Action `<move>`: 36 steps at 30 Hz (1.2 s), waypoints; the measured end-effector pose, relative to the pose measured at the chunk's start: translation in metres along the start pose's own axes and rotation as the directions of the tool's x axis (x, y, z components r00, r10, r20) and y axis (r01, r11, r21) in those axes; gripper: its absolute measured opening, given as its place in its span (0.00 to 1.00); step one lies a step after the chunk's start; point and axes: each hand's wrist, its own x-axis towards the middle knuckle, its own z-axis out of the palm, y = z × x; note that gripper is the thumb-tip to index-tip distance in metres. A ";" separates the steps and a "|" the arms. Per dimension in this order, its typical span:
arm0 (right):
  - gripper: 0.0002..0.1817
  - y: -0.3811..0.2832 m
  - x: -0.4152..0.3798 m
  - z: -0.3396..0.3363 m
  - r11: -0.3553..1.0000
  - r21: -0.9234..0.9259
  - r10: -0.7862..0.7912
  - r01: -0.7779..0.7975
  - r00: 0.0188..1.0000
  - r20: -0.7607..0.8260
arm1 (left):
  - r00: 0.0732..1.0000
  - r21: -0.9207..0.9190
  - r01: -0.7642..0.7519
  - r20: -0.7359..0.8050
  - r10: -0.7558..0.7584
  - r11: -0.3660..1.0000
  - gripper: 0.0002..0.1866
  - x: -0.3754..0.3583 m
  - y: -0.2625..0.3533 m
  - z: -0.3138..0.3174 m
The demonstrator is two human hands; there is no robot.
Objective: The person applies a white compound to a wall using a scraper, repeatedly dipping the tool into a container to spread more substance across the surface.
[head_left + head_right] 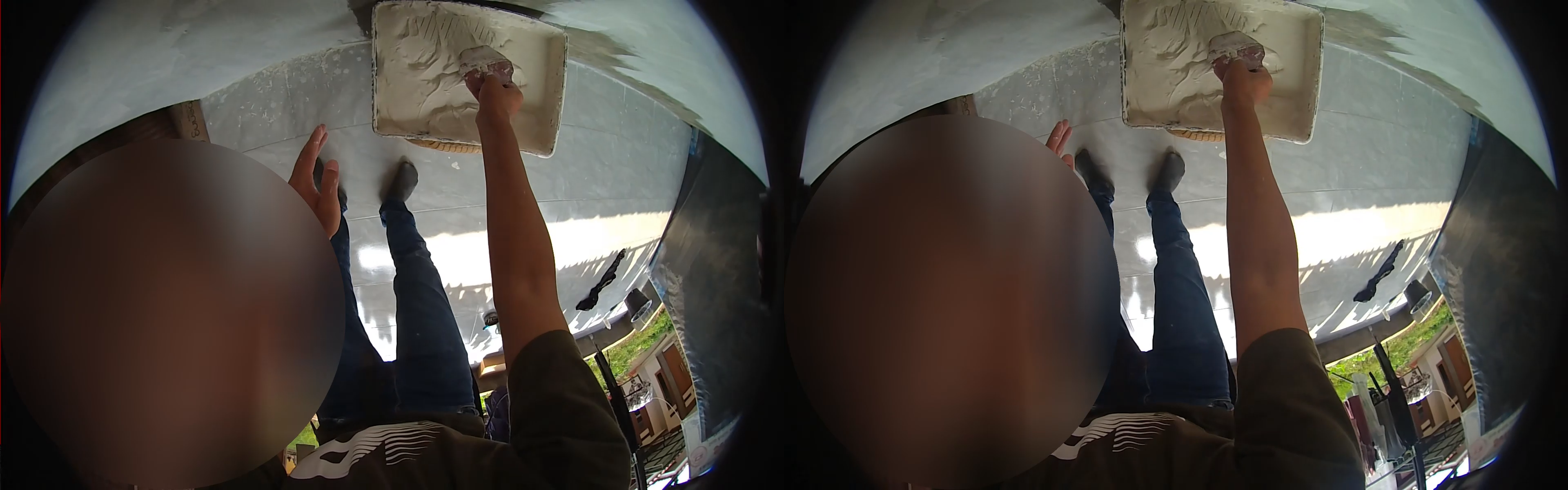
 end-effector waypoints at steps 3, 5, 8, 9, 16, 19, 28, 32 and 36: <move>0.12 -0.011 -0.007 0.011 0.988 0.126 0.099 -0.095 0.995 -0.029 | 1.000 -0.018 0.004 -0.006 -0.004 1.000 0.26 -0.004 -0.003 -0.002; 0.15 -0.002 0.006 0.026 0.976 0.198 0.112 -0.096 0.991 -0.073 | 0.999 -0.011 0.035 -0.003 -0.035 0.999 0.26 -0.006 -0.003 -0.003; 0.16 -0.040 -0.014 0.041 0.894 0.407 0.206 -0.187 0.979 -0.003 | 0.999 -0.025 0.051 -0.005 -0.051 0.998 0.26 -0.008 -0.002 -0.003; 0.17 -0.049 -0.015 0.045 0.892 0.397 0.217 -0.216 0.975 0.044 | 0.999 -0.025 0.048 -0.005 -0.048 0.999 0.26 -0.009 -0.001 -0.003; 0.13 -0.070 -0.025 0.071 0.590 0.712 0.363 -0.382 0.912 0.189 | 1.000 0.008 -0.011 -0.012 0.011 1.000 0.27 -0.012 -0.008 -0.002; 0.13 -0.059 -0.022 0.070 0.549 0.705 0.308 -0.450 0.893 0.329 | 1.000 0.027 -0.013 -0.010 0.013 1.000 0.27 -0.013 -0.007 -0.003; 0.09 -0.047 -0.027 0.071 0.483 0.715 0.278 -0.504 0.863 0.421 | 1.000 0.023 -0.004 -0.002 0.004 1.000 0.27 -0.016 -0.008 -0.004; 0.07 -0.044 -0.025 0.066 0.470 0.748 0.244 -0.469 0.883 0.400 | 1.000 0.054 0.019 0.004 -0.020 0.998 0.26 -0.015 0.002 -0.008; 0.07 -0.043 -0.017 0.058 0.539 0.736 0.226 -0.410 0.912 0.343 | 1.000 0.003 -0.018 -0.018 0.018 1.000 0.27 -0.018 -0.009 -0.007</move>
